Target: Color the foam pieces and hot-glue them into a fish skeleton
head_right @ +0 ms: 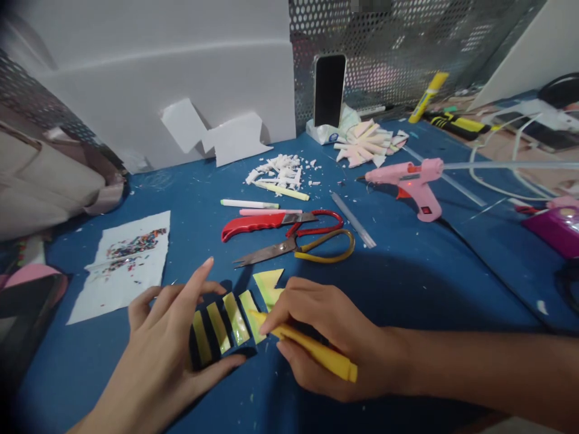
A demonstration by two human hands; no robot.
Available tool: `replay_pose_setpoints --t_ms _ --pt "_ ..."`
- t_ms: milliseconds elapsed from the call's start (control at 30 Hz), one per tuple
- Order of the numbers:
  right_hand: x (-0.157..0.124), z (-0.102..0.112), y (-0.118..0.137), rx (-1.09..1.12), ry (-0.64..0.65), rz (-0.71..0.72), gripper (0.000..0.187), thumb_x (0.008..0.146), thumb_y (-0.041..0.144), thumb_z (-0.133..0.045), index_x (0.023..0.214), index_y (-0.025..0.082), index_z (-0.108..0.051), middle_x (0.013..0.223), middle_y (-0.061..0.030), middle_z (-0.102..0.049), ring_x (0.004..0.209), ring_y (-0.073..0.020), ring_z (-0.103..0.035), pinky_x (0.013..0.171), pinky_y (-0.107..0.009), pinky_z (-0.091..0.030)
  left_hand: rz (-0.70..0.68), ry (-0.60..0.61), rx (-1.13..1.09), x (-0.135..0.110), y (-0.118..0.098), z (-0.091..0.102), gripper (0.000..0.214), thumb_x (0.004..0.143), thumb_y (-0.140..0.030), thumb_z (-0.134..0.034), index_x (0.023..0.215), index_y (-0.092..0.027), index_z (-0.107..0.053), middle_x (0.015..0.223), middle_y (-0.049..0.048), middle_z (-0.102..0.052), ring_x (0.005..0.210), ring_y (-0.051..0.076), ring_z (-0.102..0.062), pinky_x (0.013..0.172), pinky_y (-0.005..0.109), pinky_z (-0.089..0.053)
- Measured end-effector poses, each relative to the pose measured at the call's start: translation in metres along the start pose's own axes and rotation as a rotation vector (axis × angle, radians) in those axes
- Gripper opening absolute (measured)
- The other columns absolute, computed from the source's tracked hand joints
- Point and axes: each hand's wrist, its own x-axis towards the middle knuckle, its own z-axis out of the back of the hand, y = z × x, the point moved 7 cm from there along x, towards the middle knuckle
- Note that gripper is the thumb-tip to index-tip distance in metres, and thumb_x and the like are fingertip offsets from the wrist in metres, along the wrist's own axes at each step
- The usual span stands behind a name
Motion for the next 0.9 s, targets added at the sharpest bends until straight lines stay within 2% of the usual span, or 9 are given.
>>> replay_pose_setpoints --t_ms 133,233,367,467,667,800,900 --pt "0.006 0.005 -0.006 0.007 0.033 0.013 0.025 0.085 0.016 -0.05 0.107 0.015 -0.061 0.087 -0.004 -0.056 0.082 -0.0149 -0.052 0.075 -0.032 -0.044 -0.004 0.0 -0.035 0.003 -0.005 -0.001 0.118 0.068 -0.052 -0.084 0.154 -0.013 -0.014 0.117 0.0079 -0.064 0.101 0.026 -0.054 0.098 0.042 -0.022" --pt "0.007 0.006 -0.011 0.035 0.059 0.008 0.023 0.091 0.018 -0.044 0.101 0.015 -0.064 0.085 -0.0037 -0.054 0.082 -0.0141 -0.052 0.074 -0.03 -0.043 -0.009 -0.002 -0.065 0.003 -0.011 -0.002 0.116 0.068 -0.05 -0.084 0.154 -0.014 -0.014 0.118 0.0076 -0.063 0.102 0.026 -0.053 0.098 0.041 -0.022" --pt "0.007 0.002 -0.018 0.03 0.108 -0.072 0.019 0.095 0.017 -0.041 0.105 0.015 -0.057 0.089 -0.0037 -0.06 0.077 -0.012 -0.053 0.07 -0.028 -0.043 -0.005 -0.004 -0.079 0.003 -0.016 -0.004 0.112 0.071 -0.042 -0.083 0.155 -0.016 -0.014 0.116 0.0071 -0.063 0.102 0.026 -0.053 0.099 0.042 -0.022" --pt "0.006 0.002 -0.022 -0.026 0.09 -0.139 0.011 0.096 0.021 -0.046 0.096 0.016 -0.055 0.083 -0.0017 -0.058 0.07 -0.0111 -0.05 0.065 -0.027 -0.04 0.005 0.003 -0.084 0.006 -0.018 -0.006 0.1 0.08 -0.039 -0.075 0.155 -0.018 -0.012 0.119 0.0076 -0.061 0.104 0.026 -0.052 0.099 0.044 -0.023" --pt "0.004 0.004 -0.019 -0.015 0.052 -0.069 0.025 0.099 0.026 -0.04 0.08 0.016 -0.055 0.068 0.0011 -0.051 0.063 -0.0103 -0.045 0.06 -0.026 -0.036 0.005 -0.009 -0.077 0.007 -0.021 -0.005 0.083 0.09 -0.034 -0.06 0.155 -0.019 -0.011 0.12 0.0071 -0.061 0.104 0.026 -0.051 0.099 0.045 -0.024" --pt "0.002 0.007 -0.022 -0.002 -0.012 -0.082 0.022 0.099 0.027 -0.044 0.084 0.015 -0.056 0.076 -0.0013 -0.056 0.069 -0.0114 -0.048 0.064 -0.027 -0.038 0.005 -0.001 -0.065 0.005 -0.023 -0.006 0.083 0.09 -0.034 -0.06 0.155 -0.019 -0.011 0.118 0.0073 -0.062 0.104 0.027 -0.051 0.099 0.046 -0.024" --pt "0.001 0.007 -0.022 0.06 -0.028 -0.074 0.032 0.101 0.031 -0.041 0.079 0.015 -0.058 0.068 0.0004 -0.054 0.065 -0.0104 -0.05 0.062 -0.025 -0.04 0.003 0.003 -0.051 0.005 -0.025 -0.007 0.088 0.088 -0.034 -0.064 0.155 -0.02 -0.01 0.119 0.0079 -0.062 0.105 0.028 -0.051 0.099 0.047 -0.024"
